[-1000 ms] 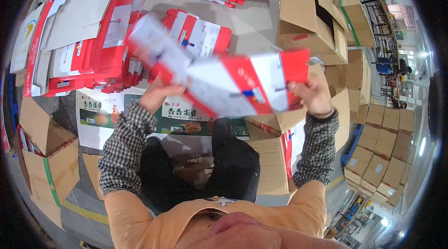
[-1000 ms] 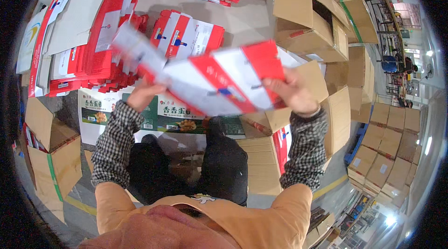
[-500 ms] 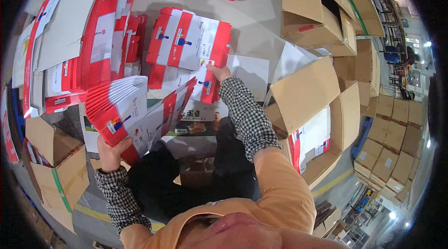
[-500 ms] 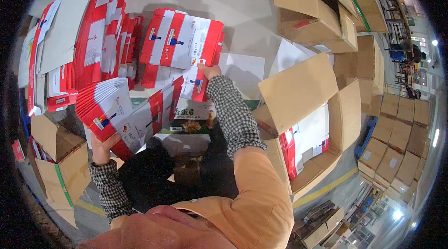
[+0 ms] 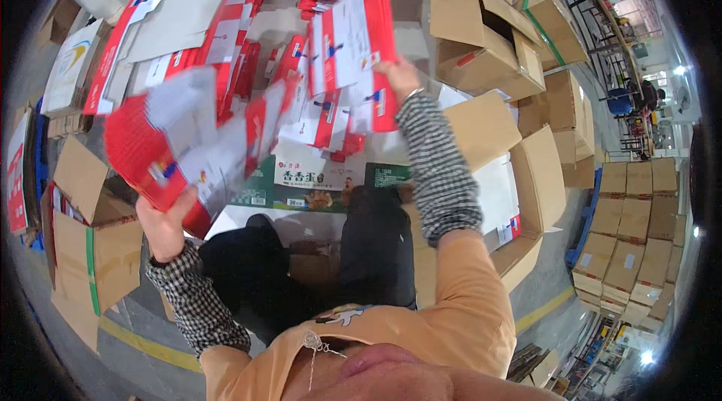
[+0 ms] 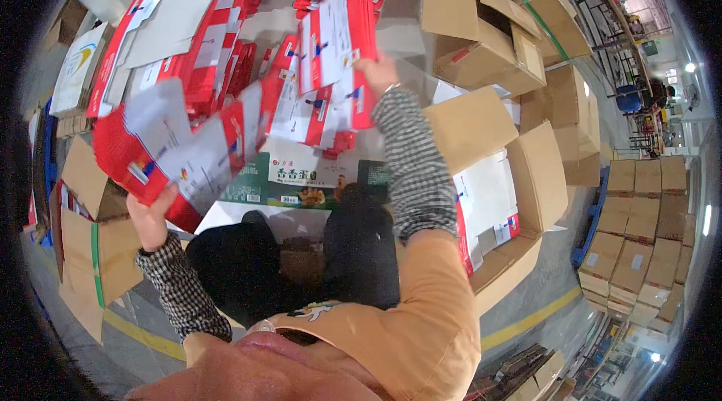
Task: The person packs cardboard packaging boxes into a larger carton by hand.
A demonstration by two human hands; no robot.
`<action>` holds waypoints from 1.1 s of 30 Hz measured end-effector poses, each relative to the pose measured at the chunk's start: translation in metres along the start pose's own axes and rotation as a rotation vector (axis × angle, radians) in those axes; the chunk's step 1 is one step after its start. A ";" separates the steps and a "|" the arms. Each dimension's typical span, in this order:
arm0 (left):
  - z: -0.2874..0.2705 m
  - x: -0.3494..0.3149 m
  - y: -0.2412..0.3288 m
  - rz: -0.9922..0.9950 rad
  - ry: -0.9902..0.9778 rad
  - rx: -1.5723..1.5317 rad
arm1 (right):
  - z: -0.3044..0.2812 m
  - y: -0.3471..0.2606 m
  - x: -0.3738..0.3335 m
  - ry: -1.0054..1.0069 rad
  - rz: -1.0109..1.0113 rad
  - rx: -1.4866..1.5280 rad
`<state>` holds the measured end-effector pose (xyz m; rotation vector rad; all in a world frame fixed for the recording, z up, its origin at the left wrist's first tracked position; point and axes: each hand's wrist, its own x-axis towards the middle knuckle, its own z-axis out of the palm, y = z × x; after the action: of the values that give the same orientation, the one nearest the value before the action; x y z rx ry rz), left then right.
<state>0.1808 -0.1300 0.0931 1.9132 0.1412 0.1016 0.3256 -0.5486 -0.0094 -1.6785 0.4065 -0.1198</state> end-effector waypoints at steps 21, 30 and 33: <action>0.060 -0.041 0.021 -0.139 -0.585 -0.884 | 0.127 -0.200 -0.293 -0.786 -1.103 -2.278; 0.060 -0.119 -0.062 -0.433 -0.436 -1.148 | 0.049 -0.156 -0.265 -0.667 -0.495 -1.289; 0.061 -0.131 -0.064 -0.488 -0.515 -1.277 | 0.039 -0.088 -0.269 -0.901 -0.188 -1.292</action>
<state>0.0568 -0.1847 0.0115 0.5545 0.1367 -0.5175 0.1042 -0.4139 0.1122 -2.7601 -0.5002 0.9218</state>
